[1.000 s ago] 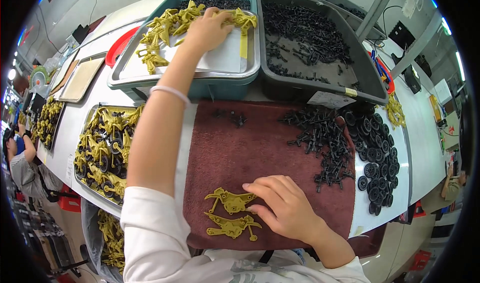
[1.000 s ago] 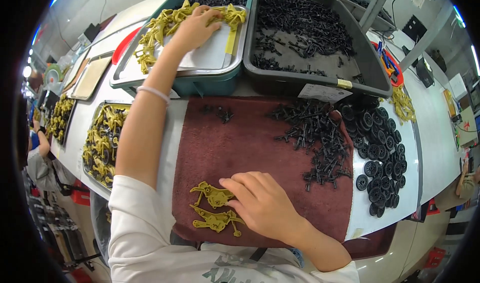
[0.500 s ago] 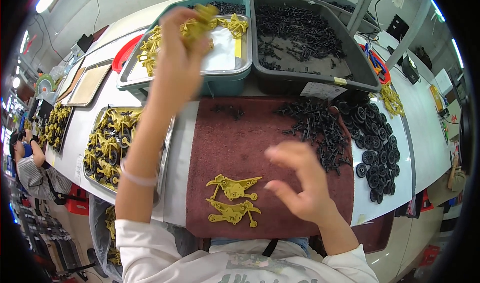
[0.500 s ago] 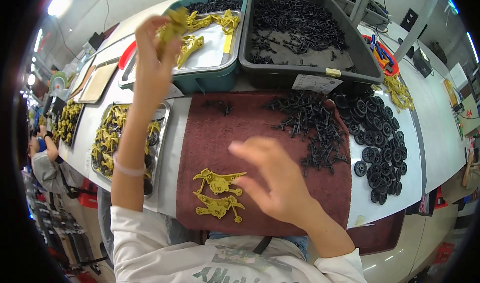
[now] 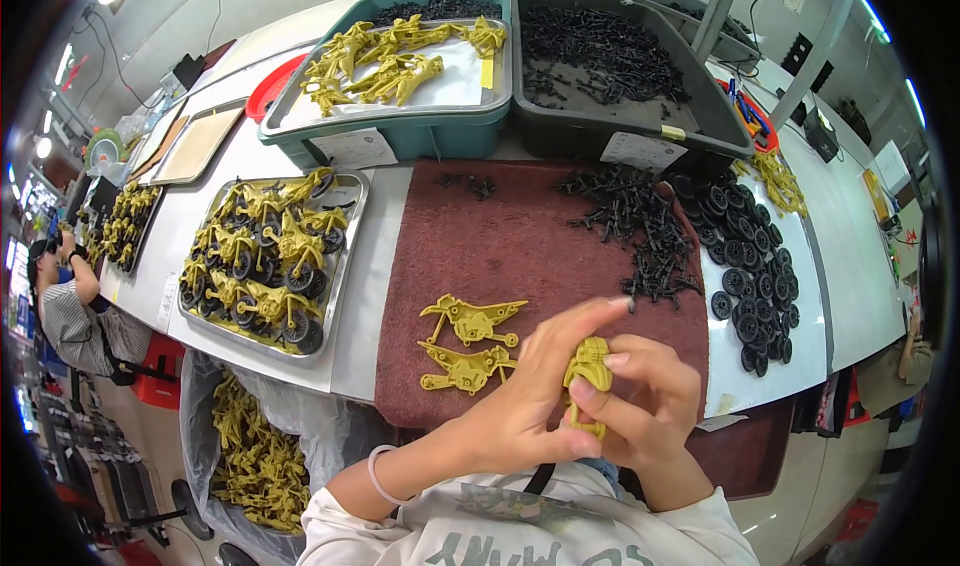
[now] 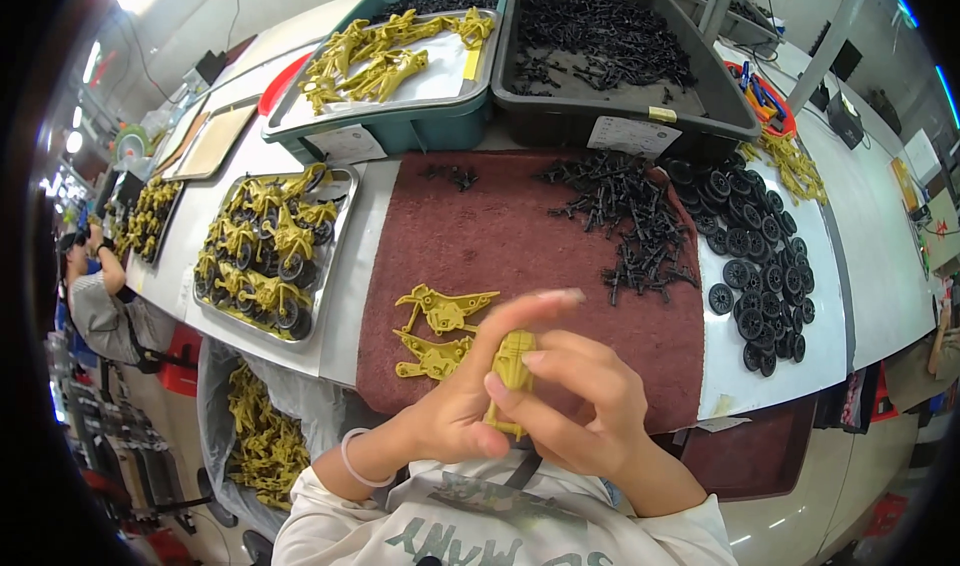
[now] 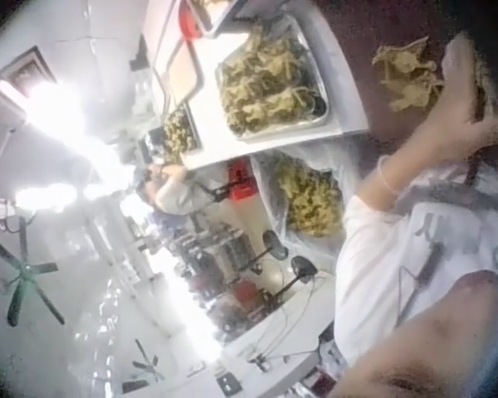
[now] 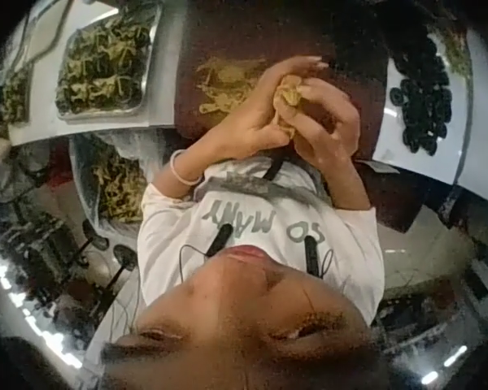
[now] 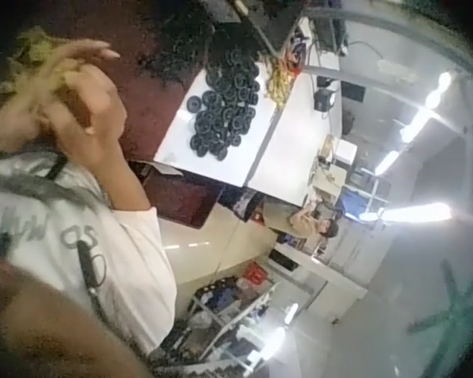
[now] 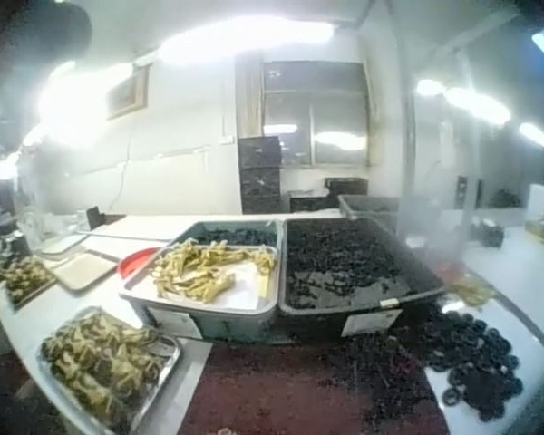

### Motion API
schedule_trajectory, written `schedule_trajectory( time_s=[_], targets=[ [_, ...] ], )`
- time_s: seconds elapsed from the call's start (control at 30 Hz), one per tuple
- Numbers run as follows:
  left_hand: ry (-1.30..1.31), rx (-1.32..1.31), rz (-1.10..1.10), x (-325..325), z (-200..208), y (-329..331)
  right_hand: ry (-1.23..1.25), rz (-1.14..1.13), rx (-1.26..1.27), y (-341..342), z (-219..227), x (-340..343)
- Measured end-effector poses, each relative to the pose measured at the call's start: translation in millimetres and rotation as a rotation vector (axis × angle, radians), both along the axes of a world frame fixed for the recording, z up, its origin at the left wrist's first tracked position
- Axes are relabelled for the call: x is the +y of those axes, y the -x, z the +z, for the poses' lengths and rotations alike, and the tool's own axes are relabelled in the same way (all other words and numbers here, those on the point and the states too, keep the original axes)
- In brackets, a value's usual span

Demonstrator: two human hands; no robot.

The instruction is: The person assembles toy motorcycles by attaching wheels and handlebars to plastic frame pieces, pressing the frame halves together, and placing the completed motorcycles onto a metal tray.

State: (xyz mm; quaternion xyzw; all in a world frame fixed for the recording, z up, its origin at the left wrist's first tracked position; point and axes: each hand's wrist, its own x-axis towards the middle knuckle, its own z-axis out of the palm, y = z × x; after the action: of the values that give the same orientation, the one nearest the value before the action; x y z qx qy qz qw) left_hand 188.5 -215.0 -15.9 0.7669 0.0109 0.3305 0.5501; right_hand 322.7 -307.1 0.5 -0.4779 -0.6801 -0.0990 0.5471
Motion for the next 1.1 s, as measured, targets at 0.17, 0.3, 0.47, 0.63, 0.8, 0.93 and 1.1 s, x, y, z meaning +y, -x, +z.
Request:
schedule_trajectory(
  time_s=[0.17, 0.3, 0.47, 0.63, 0.8, 0.93, 1.1],
  targets=[
    [0.585, 0.245, -0.21, -20.6, 5.2, 13.9, -0.04, 0.067, -0.125, -8.0, -6.5, -13.9],
    [0.471, 0.246, -0.237, -31.2, 1.0, 28.6, -0.008, 0.134, -0.027, -1.7, -11.1, -33.9],
    [0.537, 0.259, -0.204, -43.9, -3.3, 37.7, 0.198, 0.185, -0.026, -6.1, -9.9, -51.0],
    [0.957, -0.068, -0.159, -39.5, -29.6, 68.0, -0.09, -0.384, 0.761, -59.1, -10.5, -59.2],
    [0.866, -0.313, 0.035, -32.0, -40.9, 83.8, 0.253, -0.076, 1.005, -38.1, -55.7, -30.2],
    [0.799, -0.377, 0.196, -34.0, -40.2, 90.1, 0.359, -0.093, 0.894, -23.2, -68.9, -21.8],
    [0.778, -0.377, 0.349, -32.6, -43.8, 90.7, 0.388, -0.225, 0.759, -19.5, -65.9, -17.6]
  ],
)
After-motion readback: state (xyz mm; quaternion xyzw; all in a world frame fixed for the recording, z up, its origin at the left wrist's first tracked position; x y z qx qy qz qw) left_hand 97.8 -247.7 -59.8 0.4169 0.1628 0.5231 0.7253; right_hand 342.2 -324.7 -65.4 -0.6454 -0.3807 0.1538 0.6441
